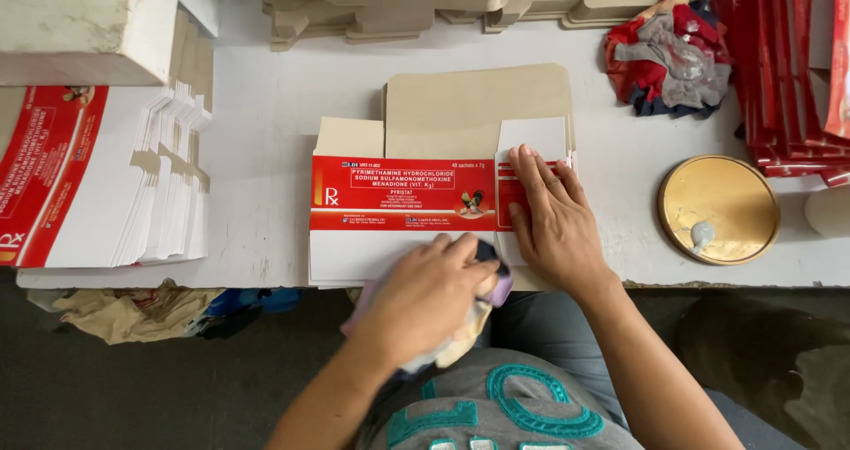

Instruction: The recorder is manually folding and stacking cardboard medication boxes at a packing table.

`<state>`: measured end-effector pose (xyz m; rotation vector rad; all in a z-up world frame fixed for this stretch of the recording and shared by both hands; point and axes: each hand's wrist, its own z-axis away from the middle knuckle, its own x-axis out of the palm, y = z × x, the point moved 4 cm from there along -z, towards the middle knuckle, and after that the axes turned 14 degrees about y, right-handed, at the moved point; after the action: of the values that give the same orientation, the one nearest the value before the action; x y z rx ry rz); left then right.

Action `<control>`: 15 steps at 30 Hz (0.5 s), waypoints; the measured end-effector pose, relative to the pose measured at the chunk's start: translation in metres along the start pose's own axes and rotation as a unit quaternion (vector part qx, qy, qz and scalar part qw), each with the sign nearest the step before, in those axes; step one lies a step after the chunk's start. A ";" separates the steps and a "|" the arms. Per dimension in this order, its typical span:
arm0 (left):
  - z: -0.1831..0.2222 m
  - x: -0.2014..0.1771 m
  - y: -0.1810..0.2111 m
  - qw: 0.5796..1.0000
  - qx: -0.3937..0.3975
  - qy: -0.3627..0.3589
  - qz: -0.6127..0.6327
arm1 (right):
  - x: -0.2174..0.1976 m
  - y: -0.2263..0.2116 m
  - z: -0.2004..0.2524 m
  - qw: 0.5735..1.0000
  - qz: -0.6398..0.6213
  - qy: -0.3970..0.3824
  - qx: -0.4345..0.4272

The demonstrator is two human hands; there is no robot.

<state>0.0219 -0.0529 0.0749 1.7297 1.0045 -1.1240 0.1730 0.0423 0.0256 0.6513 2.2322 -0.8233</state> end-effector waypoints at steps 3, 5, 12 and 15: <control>-0.003 -0.039 -0.029 0.996 -0.010 -0.065 0.058 | 0.001 0.000 -0.001 1.000 -0.002 0.002 -0.004; -0.009 -0.092 -0.060 0.979 -0.165 0.044 -0.109 | -0.001 -0.001 -0.001 1.000 0.006 0.006 -0.008; 0.021 -0.037 -0.157 0.936 -0.209 0.197 -0.202 | 0.002 0.004 0.001 1.000 -0.014 0.015 -0.003; 0.038 0.002 -0.179 0.933 -0.306 0.188 0.035 | -0.001 0.004 0.005 0.999 -0.024 0.035 0.002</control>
<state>-0.1518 -0.0263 0.0256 1.4618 1.3383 -0.3598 0.1784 0.0410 0.0217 0.6407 2.3176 -0.8415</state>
